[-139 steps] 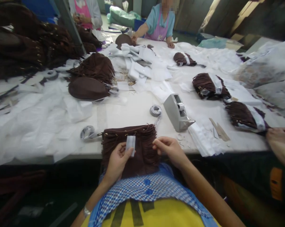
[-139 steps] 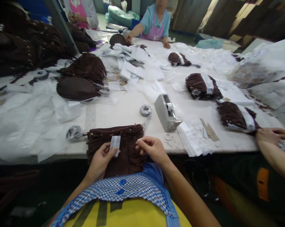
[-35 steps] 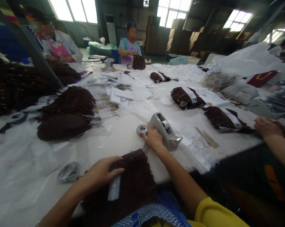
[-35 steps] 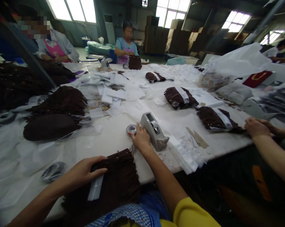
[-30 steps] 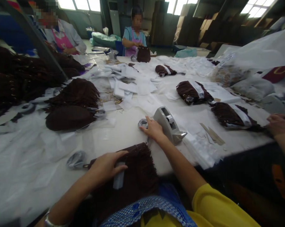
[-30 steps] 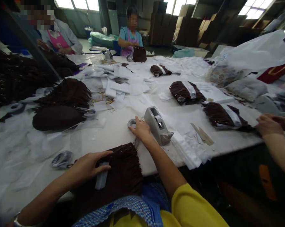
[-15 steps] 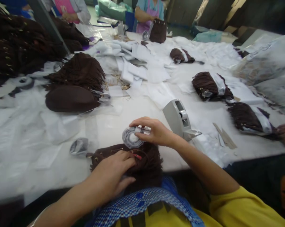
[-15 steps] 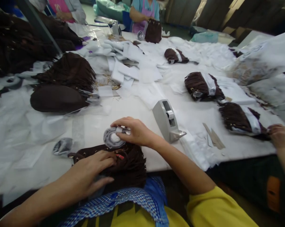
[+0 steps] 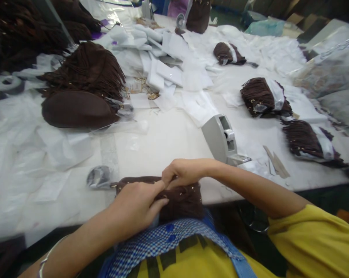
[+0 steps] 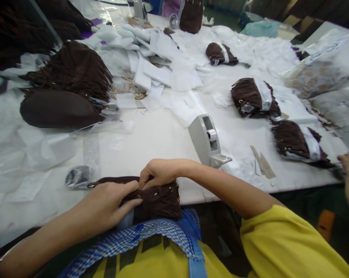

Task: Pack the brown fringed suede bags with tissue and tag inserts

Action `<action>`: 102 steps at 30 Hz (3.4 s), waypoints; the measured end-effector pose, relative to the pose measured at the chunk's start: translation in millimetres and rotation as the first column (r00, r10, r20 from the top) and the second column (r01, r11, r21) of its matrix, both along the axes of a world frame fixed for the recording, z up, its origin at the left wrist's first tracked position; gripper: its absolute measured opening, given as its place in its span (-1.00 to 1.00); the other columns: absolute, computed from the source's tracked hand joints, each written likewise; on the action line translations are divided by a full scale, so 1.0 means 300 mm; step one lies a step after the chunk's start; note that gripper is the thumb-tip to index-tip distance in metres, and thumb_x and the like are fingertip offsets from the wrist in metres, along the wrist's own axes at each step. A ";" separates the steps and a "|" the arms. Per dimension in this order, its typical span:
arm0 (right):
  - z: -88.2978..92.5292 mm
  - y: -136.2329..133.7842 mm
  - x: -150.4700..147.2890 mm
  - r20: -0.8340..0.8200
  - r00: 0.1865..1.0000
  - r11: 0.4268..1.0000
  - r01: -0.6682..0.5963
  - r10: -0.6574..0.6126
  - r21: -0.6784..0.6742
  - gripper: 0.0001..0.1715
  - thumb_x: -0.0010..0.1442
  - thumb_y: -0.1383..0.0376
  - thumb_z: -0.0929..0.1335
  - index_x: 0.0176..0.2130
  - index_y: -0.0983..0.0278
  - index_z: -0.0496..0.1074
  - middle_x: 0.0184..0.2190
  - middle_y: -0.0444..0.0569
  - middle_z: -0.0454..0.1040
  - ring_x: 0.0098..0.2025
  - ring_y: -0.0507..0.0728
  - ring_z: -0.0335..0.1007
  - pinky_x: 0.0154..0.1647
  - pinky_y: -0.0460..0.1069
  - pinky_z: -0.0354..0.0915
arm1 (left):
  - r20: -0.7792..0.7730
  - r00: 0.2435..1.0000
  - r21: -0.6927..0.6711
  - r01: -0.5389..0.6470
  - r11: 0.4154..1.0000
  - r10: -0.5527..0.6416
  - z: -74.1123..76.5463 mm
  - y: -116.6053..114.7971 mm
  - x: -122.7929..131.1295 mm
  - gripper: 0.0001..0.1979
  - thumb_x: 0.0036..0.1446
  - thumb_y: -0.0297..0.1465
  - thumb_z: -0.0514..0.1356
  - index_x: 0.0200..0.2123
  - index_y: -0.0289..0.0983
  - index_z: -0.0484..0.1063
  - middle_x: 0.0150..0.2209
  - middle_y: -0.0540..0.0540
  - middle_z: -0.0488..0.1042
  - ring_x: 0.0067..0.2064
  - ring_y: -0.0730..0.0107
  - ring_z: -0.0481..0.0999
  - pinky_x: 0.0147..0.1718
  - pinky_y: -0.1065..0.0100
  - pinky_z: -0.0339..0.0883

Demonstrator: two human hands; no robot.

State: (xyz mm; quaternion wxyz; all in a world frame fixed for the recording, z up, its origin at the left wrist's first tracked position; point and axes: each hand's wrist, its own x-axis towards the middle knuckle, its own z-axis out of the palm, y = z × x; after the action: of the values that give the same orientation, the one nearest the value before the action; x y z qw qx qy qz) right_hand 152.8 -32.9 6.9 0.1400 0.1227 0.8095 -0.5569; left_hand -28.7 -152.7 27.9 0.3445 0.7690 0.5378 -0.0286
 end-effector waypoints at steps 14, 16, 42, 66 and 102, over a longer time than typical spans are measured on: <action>0.004 -0.110 0.083 0.052 0.975 0.955 0.201 -0.217 0.217 -0.40 0.14 0.21 0.49 0.15 0.24 0.43 -0.11 0.05 0.60 -0.15 0.17 0.50 -0.17 -0.05 0.28 | 0.162 0.985 -0.145 0.080 0.986 -0.056 -0.060 0.088 -0.038 -0.68 0.24 -0.12 0.11 -0.11 -0.17 0.49 -0.19 -0.11 0.61 -0.19 0.14 0.57 -0.26 0.29 0.31; -0.006 -0.098 0.076 0.043 0.982 0.974 0.177 -0.185 0.141 -0.51 0.17 0.25 0.47 0.09 0.26 0.47 -0.12 0.01 0.61 -0.16 0.12 0.51 -0.18 -0.08 0.28 | 0.277 0.956 -0.214 0.158 0.964 -0.096 -0.057 0.107 -0.038 -0.67 0.23 -0.14 0.11 -0.10 -0.18 0.51 -0.20 -0.09 0.62 -0.22 0.19 0.57 -0.26 0.33 0.31; 0.010 -0.001 0.024 0.289 0.900 0.938 0.347 -0.326 -0.021 -0.76 0.12 0.19 0.46 -0.39 0.35 0.61 -0.59 -0.20 0.49 -0.48 -0.04 0.29 -0.33 -0.13 0.21 | 0.181 0.971 0.002 0.158 0.987 -0.156 0.057 -0.017 0.047 -0.77 0.11 -0.35 0.09 -0.20 -0.18 0.51 -0.25 -0.07 0.60 -0.26 0.22 0.54 -0.24 0.31 0.32; -0.170 -0.108 0.160 -0.467 0.868 0.425 0.492 -0.171 0.760 -0.69 0.39 0.29 0.27 0.09 0.22 0.44 0.04 0.03 0.52 0.08 0.18 0.40 0.13 0.11 0.32 | 0.126 0.964 0.542 -0.265 0.797 0.235 -0.225 -0.020 -0.061 -0.52 0.33 -0.15 0.09 0.24 -0.21 0.28 0.10 -0.18 0.50 0.09 0.15 0.49 0.06 0.14 0.38; -0.139 -0.210 -0.152 -0.412 0.887 0.614 0.447 -0.208 0.651 -0.83 0.34 0.21 0.34 -0.09 0.21 0.45 -0.16 0.00 0.53 -0.12 0.16 0.40 -0.09 0.05 0.24 | 0.419 -0.270 -0.425 -0.902 -0.076 0.867 -0.244 -0.293 -0.270 -0.57 0.26 -0.12 0.17 0.03 -0.31 0.34 -0.32 -0.23 0.62 -0.49 0.34 0.61 -0.63 0.47 0.40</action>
State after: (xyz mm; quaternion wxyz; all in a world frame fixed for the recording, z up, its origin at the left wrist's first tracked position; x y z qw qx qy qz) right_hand 107.1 -95.8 -34.9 -0.1489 0.2308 0.9372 -0.2148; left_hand -109.7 -240.6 -45.2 0.3756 0.0886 0.7809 0.4913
